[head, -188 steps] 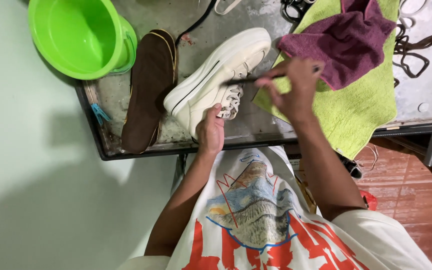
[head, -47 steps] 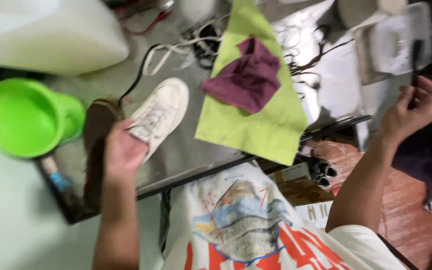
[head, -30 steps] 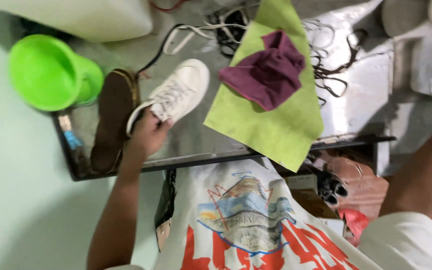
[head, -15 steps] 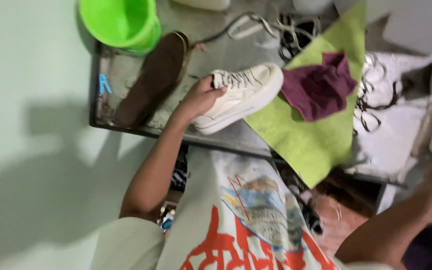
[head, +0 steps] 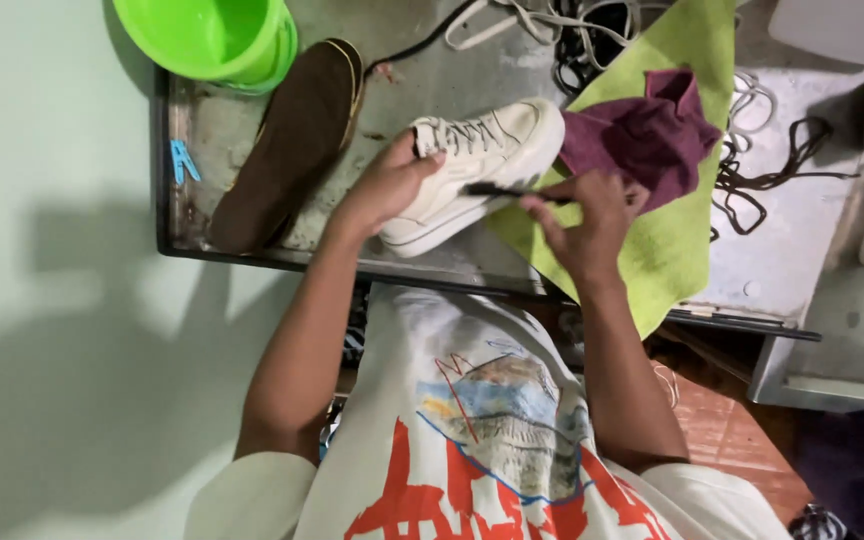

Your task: Applying glue to the midsole of a white sneaker using a brush and cleaning it with a cloth.

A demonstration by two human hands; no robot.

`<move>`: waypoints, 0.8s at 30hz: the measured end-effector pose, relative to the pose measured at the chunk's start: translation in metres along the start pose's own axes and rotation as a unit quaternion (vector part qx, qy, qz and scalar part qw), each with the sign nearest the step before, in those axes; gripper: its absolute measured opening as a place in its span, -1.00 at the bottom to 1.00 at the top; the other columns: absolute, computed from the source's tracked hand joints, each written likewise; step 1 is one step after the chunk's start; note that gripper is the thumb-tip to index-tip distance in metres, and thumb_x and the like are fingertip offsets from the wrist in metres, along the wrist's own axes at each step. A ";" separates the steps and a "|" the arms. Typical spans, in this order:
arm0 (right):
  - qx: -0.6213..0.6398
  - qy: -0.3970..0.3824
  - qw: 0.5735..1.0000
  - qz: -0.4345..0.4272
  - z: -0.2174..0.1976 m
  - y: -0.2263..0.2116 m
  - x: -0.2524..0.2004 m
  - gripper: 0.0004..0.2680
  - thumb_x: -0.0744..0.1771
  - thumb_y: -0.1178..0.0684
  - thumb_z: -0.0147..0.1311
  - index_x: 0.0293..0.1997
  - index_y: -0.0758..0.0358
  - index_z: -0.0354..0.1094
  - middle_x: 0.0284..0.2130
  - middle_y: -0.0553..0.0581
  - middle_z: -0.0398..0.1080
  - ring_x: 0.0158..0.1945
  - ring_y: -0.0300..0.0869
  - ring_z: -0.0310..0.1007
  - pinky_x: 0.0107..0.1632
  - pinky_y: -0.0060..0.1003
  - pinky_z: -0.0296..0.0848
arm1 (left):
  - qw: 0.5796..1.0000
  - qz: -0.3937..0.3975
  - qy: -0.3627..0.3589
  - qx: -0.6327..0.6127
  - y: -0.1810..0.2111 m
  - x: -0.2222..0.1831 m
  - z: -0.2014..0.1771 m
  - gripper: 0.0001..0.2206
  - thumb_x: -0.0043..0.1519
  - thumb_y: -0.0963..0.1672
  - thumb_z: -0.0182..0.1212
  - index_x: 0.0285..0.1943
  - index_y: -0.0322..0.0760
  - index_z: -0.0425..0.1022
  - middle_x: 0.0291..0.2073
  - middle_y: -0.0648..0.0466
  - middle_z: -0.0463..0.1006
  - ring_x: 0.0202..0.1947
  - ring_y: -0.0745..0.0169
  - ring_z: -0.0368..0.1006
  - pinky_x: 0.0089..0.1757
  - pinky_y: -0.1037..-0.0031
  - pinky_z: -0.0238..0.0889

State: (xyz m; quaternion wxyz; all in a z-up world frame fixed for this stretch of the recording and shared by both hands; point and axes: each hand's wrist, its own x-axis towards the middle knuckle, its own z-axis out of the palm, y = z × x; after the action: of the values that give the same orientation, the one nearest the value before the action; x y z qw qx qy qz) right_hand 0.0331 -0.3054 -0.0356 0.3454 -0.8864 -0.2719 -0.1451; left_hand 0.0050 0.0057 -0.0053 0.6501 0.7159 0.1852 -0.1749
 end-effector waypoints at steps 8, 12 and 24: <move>-0.051 -0.020 0.997 0.048 -0.004 0.002 0.008 -0.86 0.41 -0.01 0.51 -0.16 0.14 0.63 -0.37 0.00 0.44 -0.26 -0.08 0.29 0.18 -0.11 0.29 | 0.992 -0.059 -0.018 0.106 0.012 -0.011 0.005 -0.53 0.37 0.05 0.17 0.40 -0.18 0.39 0.33 -0.10 0.54 0.42 -0.09 0.37 0.35 0.00 0.12; 0.101 -0.086 0.991 0.000 -0.006 -0.035 0.031 -0.88 0.34 0.03 0.51 -0.27 0.07 0.59 -0.45 0.05 0.51 -0.30 0.02 0.44 0.07 -0.10 0.21 | 0.996 -0.045 -0.020 0.069 0.020 -0.017 0.009 -0.59 0.35 0.00 0.19 0.33 -0.19 0.43 0.24 -0.08 0.59 0.38 -0.03 0.43 0.31 0.03 0.18; 0.081 -0.068 0.994 0.011 0.006 -0.018 0.040 -0.81 0.39 -0.04 0.52 -0.30 0.05 0.54 -0.47 -0.01 0.54 -0.37 -0.07 0.53 -0.02 -0.13 0.24 | 1.000 0.016 -0.017 0.013 0.010 -0.015 0.007 -0.62 0.39 -0.09 0.17 0.33 -0.40 0.43 0.21 -0.24 0.60 0.34 -0.09 0.45 0.30 -0.03 0.17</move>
State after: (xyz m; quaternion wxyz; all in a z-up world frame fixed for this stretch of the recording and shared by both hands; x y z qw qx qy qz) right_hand 0.0549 -0.2748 -0.0126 0.3984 -0.8663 -0.2957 -0.0583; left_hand -0.0037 -0.0025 0.0101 0.6463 0.7241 0.1605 -0.1795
